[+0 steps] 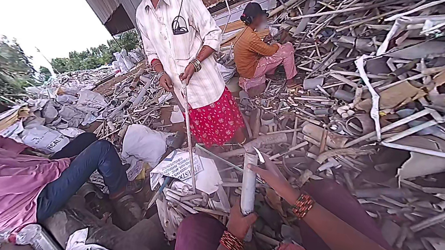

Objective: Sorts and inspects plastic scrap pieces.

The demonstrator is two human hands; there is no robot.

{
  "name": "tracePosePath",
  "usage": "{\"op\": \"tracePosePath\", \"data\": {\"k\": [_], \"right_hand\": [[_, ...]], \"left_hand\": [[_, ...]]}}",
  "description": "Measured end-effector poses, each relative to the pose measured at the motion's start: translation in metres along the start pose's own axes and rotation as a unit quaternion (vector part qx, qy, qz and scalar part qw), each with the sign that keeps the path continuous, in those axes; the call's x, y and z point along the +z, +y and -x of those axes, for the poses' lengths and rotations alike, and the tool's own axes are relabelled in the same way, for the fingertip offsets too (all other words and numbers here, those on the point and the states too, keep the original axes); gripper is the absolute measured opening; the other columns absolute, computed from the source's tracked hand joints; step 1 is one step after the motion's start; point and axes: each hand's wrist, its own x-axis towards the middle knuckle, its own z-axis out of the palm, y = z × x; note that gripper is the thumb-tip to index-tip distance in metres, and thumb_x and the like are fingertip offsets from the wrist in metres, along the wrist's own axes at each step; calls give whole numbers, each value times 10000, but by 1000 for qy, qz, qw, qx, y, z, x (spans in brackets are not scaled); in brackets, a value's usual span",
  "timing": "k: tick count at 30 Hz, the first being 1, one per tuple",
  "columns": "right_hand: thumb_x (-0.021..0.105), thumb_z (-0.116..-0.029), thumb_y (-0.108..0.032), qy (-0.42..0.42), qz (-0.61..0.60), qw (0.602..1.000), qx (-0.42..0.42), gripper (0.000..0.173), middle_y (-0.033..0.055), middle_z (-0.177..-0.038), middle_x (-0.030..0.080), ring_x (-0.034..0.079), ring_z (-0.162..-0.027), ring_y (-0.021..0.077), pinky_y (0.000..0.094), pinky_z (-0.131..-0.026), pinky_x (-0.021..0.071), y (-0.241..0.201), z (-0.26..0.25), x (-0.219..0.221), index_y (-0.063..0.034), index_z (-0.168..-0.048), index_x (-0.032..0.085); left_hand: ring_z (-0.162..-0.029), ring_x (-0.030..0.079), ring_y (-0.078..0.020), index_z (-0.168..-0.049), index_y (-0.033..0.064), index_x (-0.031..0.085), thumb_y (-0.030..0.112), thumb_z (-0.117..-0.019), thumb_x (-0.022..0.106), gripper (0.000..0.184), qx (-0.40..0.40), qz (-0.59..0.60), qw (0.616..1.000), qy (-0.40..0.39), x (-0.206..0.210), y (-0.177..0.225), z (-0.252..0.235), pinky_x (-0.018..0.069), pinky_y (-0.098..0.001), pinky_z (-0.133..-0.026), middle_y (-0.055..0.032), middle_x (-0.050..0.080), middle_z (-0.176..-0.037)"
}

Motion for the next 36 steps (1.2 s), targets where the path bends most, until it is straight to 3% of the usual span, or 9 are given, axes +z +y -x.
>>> {"op": "tracePosePath", "data": {"k": [5, 9, 11, 14, 18, 25, 30, 36], "right_hand": [[731, -932, -258, 1, -4, 1000, 0, 712, 130, -1247, 605, 605, -882, 121, 287, -694, 498, 0, 0, 0, -83, -1520, 371], [729, -933, -258, 4, -6, 1000, -3, 705, 132, -1271, 604, 615, -933, 130, 293, -724, 508, 3, -1, 1, -79, -1515, 376], [730, -929, -261, -1, -7, 1000, -4, 702, 133, -1285, 602, 624, -954, 131, 300, -749, 520, 3, -1, 0, -79, -1510, 380], [727, -918, -295, -4, -2, 1000, -9, 735, 125, -1255, 600, 597, -877, 121, 296, -693, 492, 7, -4, 0, -89, -1523, 364], [728, -918, -288, -6, -7, 1000, -10, 748, 139, -1298, 595, 623, -949, 144, 314, -746, 522, 9, -5, 0, -84, -1533, 353], [727, -922, -275, -8, -10, 1000, -4, 736, 128, -1251, 599, 608, -853, 121, 286, -650, 498, 7, -4, 0, -99, -1530, 352], [730, -919, -298, -10, -11, 1000, -4, 777, 141, -1294, 586, 613, -893, 141, 308, -690, 510, 9, -4, 1, -96, -1550, 324], [734, -918, -273, -8, -15, 1000, -9, 805, 159, -1377, 557, 623, -1043, 173, 330, -790, 530, 8, -4, 1, -91, -1569, 297]], "left_hand": [[-905, 669, -213, -1370, -104, 482, 237, -740, 741, 763, -2, 6, 1000, -2, 0, 0, 0, 557, -401, -850, -222, 663, -1076], [-859, 668, -184, -1348, -103, 494, 226, -736, 739, 738, 0, 16, 1000, -1, 1, 0, 0, 563, -373, -814, -197, 665, -1040], [-884, 670, -206, -1354, -106, 489, 235, -728, 744, 757, -3, 13, 1000, 0, 1, 0, 0, 562, -389, -829, -213, 663, -1060], [-982, 665, -262, -1386, -112, 474, 255, -726, 745, 802, -4, -5, 1000, 1, 0, 1, 0, 543, -433, -902, -258, 654, -1133], [-977, 663, -254, -1388, -108, 471, 244, -731, 743, 793, -2, 3, 1000, 1, 0, 0, 0, 546, -425, -895, -254, 648, -1137], [-936, 667, -246, -1379, -108, 476, 247, -728, 737, 787, 0, 8, 1000, 0, 1, -2, -1, 556, -423, -861, -247, 652, -1109], [-923, 668, -240, -1384, -100, 473, 227, -727, 735, 779, -7, 14, 1000, 1, 0, -3, -1, 561, -418, -848, -240, 651, -1110], [-983, 656, -256, -1381, -107, 473, 226, -727, 731, 778, -5, 8, 1000, 0, 0, -1, 0, 544, -428, -890, -253, 645, -1139]]}}
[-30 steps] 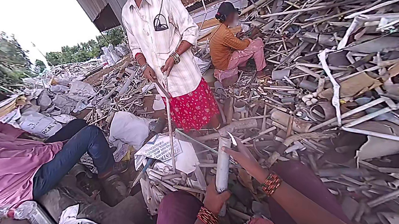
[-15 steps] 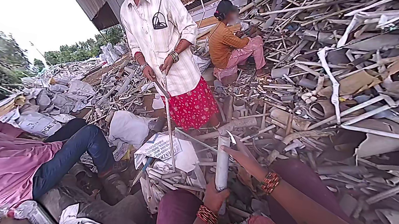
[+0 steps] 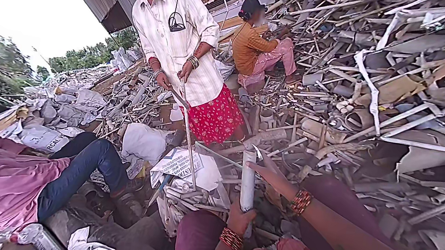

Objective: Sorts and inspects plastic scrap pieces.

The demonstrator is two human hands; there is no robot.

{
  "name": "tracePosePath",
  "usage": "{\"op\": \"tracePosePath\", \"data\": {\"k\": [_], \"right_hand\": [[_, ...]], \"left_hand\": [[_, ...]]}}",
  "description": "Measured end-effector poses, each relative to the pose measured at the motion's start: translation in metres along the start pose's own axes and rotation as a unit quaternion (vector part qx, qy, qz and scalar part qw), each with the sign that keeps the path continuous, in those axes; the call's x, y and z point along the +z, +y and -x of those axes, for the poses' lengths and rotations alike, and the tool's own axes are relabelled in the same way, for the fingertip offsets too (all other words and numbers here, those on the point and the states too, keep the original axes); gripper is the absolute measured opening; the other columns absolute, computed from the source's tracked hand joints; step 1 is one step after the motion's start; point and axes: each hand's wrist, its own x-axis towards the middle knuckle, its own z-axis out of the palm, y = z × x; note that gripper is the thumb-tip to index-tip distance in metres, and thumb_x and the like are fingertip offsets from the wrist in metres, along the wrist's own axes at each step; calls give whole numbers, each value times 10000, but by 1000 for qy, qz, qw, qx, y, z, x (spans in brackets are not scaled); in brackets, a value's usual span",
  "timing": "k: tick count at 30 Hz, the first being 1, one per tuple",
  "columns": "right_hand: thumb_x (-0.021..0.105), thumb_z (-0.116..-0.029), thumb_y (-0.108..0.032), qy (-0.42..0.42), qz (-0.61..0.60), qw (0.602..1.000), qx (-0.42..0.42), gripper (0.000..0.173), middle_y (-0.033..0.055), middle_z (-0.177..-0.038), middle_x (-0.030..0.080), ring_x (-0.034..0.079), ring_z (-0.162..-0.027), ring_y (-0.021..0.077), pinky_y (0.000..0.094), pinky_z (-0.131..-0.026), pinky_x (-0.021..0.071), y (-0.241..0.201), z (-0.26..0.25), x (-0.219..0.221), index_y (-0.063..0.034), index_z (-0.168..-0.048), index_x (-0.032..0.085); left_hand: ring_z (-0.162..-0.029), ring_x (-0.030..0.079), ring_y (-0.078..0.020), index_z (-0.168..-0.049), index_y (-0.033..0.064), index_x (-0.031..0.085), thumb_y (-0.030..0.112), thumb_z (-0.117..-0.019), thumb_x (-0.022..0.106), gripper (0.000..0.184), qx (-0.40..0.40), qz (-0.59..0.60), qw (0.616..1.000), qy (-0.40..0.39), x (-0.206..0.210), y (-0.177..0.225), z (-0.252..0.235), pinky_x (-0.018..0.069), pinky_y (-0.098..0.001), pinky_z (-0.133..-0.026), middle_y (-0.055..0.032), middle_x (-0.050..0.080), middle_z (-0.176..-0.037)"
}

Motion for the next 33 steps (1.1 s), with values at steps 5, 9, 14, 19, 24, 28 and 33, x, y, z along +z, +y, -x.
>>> {"op": "tracePosePath", "data": {"k": [5, 9, 14, 19, 24, 28, 33], "right_hand": [[726, -923, -262, -4, -3, 1000, -1, 794, 161, -1372, 557, 626, -1045, 167, 330, -816, 537, -1, 0, 0, -76, -1565, 297], [727, -930, -239, 0, -4, 1000, 16, 776, 148, -1308, 577, 608, -894, 136, 291, -699, 504, -4, 2, 1, -81, -1561, 304], [723, -933, -245, -3, -2, 1000, 16, 786, 147, -1327, 571, 607, -883, 136, 297, -681, 504, -6, 3, 0, -97, -1572, 289], [717, -937, -250, -7, 2, 1000, 13, 781, 145, -1312, 571, 594, -856, 119, 280, -666, 489, -5, 3, 1, -97, -1570, 287], [719, -932, -244, -4, -1, 1000, 5, 767, 141, -1328, 570, 606, -893, 126, 287, -690, 499, -3, 2, 1, -94, -1560, 306], [722, -929, -266, -2, 1, 1000, 12, 781, 157, -1374, 554, 614, -985, 164, 320, -749, 515, -3, 1, 1, -96, -1566, 303], [720, -926, -268, -3, 2, 1000, 11, 800, 150, -1333, 567, 605, -896, 131, 285, -692, 500, -5, 3, 1, -89, -1573, 284]], "left_hand": [[-951, 661, -237, -1377, -112, 471, 233, -725, 738, 785, 1, 6, 1000, 2, 1, -2, 0, 552, -410, -872, -243, 649, -1118], [-905, 663, -230, -1371, -117, 473, 230, -740, 756, 774, -2, 5, 1000, -4, 0, -2, -1, 558, -409, -848, -239, 649, -1093], [-927, 660, -226, -1365, -118, 479, 238, -724, 748, 781, 2, 6, 1000, -1, 0, -2, -1, 553, -407, -860, -237, 651, -1098], [-914, 660, -215, -1361, -112, 485, 241, -717, 749, 781, 2, 9, 1000, -1, 0, -3, -2, 554, -401, -848, -227, 652, -1094], [-923, 661, -216, -1365, -112, 482, 221, -727, 751, 769, -3, 8, 1000, -2, 0, -1, -1, 553, -397, -856, -229, 651, -1100], [-919, 658, -207, -1360, -108, 485, 234, -725, 753, 769, -1, 10, 1000, -1, 0, -1, -1, 553, -389, -851, -221, 649, -1095], [-927, 657, -219, -1361, -111, 486, 236, -723, 747, 771, -6, 7, 1000, 0, 1, 0, 0, 549, -400, -859, -231, 649, -1101]]}}
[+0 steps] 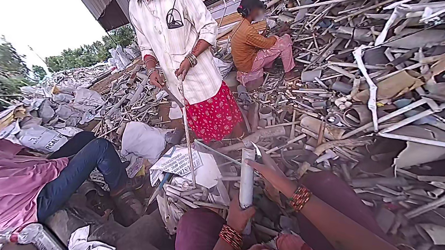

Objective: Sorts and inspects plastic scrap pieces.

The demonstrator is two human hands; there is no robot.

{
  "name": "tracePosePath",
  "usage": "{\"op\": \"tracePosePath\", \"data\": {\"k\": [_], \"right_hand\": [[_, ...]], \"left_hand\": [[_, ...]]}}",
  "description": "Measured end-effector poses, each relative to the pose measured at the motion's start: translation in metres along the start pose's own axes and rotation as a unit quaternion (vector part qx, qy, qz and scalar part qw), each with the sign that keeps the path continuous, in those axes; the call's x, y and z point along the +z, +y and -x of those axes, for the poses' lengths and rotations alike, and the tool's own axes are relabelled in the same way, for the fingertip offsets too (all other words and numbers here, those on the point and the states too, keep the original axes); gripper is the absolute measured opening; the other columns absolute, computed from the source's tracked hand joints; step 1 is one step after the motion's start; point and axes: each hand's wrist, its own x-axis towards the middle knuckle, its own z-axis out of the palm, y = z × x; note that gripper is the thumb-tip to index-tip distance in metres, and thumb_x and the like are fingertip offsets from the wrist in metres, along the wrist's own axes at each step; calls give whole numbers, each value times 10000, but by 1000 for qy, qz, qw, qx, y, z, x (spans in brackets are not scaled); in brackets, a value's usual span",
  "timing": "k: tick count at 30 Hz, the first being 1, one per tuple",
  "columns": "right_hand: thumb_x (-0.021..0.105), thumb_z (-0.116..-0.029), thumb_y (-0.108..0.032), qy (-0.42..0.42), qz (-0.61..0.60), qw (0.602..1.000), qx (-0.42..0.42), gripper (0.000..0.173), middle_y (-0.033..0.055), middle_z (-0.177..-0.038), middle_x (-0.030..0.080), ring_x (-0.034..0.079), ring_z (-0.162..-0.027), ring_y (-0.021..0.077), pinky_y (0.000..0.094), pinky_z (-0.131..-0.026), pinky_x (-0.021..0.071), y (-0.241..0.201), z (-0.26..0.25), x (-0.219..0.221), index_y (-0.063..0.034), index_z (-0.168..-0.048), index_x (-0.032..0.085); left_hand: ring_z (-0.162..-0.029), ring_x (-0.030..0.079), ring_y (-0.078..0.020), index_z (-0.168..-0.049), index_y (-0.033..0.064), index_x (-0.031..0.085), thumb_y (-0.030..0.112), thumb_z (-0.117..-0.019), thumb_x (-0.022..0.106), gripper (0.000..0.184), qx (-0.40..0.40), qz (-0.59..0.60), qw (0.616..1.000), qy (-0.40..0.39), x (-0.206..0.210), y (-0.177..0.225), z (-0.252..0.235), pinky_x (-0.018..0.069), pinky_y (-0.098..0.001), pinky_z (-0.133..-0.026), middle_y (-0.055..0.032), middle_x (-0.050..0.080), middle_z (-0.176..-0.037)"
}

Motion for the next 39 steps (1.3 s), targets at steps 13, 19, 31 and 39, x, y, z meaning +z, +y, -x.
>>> {"op": "tracePosePath", "data": {"k": [13, 19, 31, 39], "right_hand": [[728, -922, -272, -2, -3, 1000, -1, 810, 146, -1318, 575, 618, -903, 144, 306, -710, 518, 4, -4, 0, -94, -1573, 281], [727, -923, -271, 0, -4, 1000, -10, 821, 170, -1387, 552, 625, -1066, 178, 337, -837, 532, 3, -3, 0, -77, -1580, 274], [723, -930, -262, -3, -7, 1000, 0, 830, 170, -1442, 521, 625, -1109, 191, 342, -865, 541, 2, -2, 0, -99, -1595, 253], [711, -941, -254, -3, -2, 1000, 8, 802, 158, -1400, 539, 625, -1025, 166, 321, -786, 532, -1, 0, 1, -104, -1588, 260]], "left_hand": [[-927, 661, -242, -1389, -110, 459, 245, -741, 738, 790, -1, -6, 1000, -3, -1, 0, 0, 553, -416, -857, -244, 644, -1112], [-876, 663, -225, -1385, -107, 459, 227, -741, 735, 776, -2, 0, 1000, -5, -1, -1, 0, 564, -405, -818, -230, 645, -1086], [-914, 661, -231, -1395, -109, 452, 207, -750, 730, 771, -4, 5, 1000, -6, -1, 0, 0, 559, -408, -845, -240, 643, -1111], [-855, 666, -197, -1379, -97, 475, 244, -739, 747, 775, 0, 9, 1000, -4, -1, -3, -2, 570, -389, -803, -210, 659, -1064]]}}
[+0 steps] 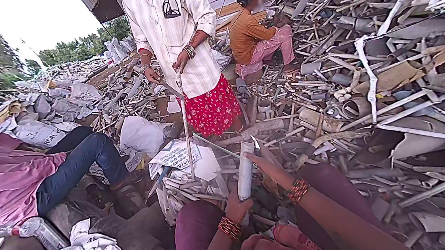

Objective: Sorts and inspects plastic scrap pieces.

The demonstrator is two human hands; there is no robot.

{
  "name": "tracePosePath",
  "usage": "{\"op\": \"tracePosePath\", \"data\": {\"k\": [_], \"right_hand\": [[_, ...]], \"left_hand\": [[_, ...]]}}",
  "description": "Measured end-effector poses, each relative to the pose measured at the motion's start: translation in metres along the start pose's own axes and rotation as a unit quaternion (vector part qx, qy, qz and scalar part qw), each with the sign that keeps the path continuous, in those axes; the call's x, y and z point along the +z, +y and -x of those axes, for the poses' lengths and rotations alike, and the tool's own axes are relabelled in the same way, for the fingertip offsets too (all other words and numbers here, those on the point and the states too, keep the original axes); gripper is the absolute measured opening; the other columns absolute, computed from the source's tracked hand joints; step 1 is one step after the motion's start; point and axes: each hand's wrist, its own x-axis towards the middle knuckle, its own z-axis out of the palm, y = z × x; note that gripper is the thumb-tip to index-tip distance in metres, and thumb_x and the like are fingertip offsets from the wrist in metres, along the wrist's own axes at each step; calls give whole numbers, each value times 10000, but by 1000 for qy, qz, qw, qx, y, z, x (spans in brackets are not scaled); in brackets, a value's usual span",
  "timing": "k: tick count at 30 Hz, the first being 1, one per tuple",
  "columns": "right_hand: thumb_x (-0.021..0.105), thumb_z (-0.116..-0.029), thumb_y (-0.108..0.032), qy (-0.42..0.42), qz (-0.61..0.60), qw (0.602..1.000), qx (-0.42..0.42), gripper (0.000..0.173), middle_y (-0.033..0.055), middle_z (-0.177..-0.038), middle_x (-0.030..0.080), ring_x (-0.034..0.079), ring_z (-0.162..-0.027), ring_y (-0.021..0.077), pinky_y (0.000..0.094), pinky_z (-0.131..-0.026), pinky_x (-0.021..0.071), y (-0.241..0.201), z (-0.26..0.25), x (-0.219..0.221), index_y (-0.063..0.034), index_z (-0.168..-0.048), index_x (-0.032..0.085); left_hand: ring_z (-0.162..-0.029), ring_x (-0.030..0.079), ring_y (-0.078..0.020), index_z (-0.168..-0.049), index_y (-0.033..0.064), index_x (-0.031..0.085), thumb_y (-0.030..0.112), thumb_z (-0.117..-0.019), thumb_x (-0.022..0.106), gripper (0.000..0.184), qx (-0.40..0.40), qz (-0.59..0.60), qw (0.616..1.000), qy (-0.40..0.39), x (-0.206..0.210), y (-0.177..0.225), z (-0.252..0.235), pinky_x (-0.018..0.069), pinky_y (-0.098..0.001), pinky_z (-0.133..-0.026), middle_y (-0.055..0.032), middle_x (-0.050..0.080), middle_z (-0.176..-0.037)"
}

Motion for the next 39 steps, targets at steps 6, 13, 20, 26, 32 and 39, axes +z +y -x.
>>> {"op": "tracePosePath", "data": {"k": [6, 13, 20, 26, 32, 39], "right_hand": [[703, -951, -251, 0, 5, 1000, 2, 753, 144, -1353, 561, 619, -945, 137, 294, -732, 519, 0, 1, -1, -98, -1565, 295], [707, -948, -254, 28, 29, 999, 12, 808, 200, -1467, 487, 590, -1112, 231, 391, -845, 519, 0, 3, 3, -89, -1598, 257], [699, -938, -258, 33, 29, 999, 1, 762, 157, -1348, 555, 586, -906, 136, 315, -706, 491, 6, 1, 2, -102, -1570, 302], [693, -943, -231, 33, 15, 999, 7, 712, 146, -1331, 560, 584, -903, 127, 292, -679, 482, 4, 1, 2, -96, -1543, 335], [700, -935, -257, 34, 21, 999, 8, 742, 156, -1380, 535, 585, -962, 151, 322, -727, 494, 7, -1, 2, -97, -1553, 323], [694, -945, -244, 33, 31, 999, 10, 737, 152, -1321, 552, 556, -847, 121, 293, -654, 458, 4, 1, 2, -92, -1556, 312]], "left_hand": [[-920, 670, -225, -1389, -102, 469, 257, -734, 753, 799, 0, -1, 1000, -1, 0, -1, -1, 563, -412, -852, -231, 656, -1109], [-1084, 643, -358, -1428, -111, 437, 164, -793, 741, 755, -4, -18, 1000, -8, -1, 8, 5, 517, -514, -973, -319, 615, -1229], [-997, 641, -338, -1398, -129, 462, 106, -803, 723, 691, 14, 11, 1000, -16, 0, 16, 10, 538, -483, -907, -322, 599, -1211], [-1116, 634, -350, -1404, -123, 468, 116, -804, 727, 695, 16, -13, 1000, -21, 0, 12, 5, 502, -489, -1002, -317, 617, -1233], [-1080, 648, -346, -1404, -124, 463, 125, -808, 720, 695, 22, -9, 999, -25, -1, 11, 5, 517, -489, -977, -310, 632, -1206], [-1044, 655, -344, -1403, -130, 458, 126, -817, 716, 689, 24, -8, 999, -26, -1, 13, 6, 529, -493, -949, -313, 631, -1192]]}}
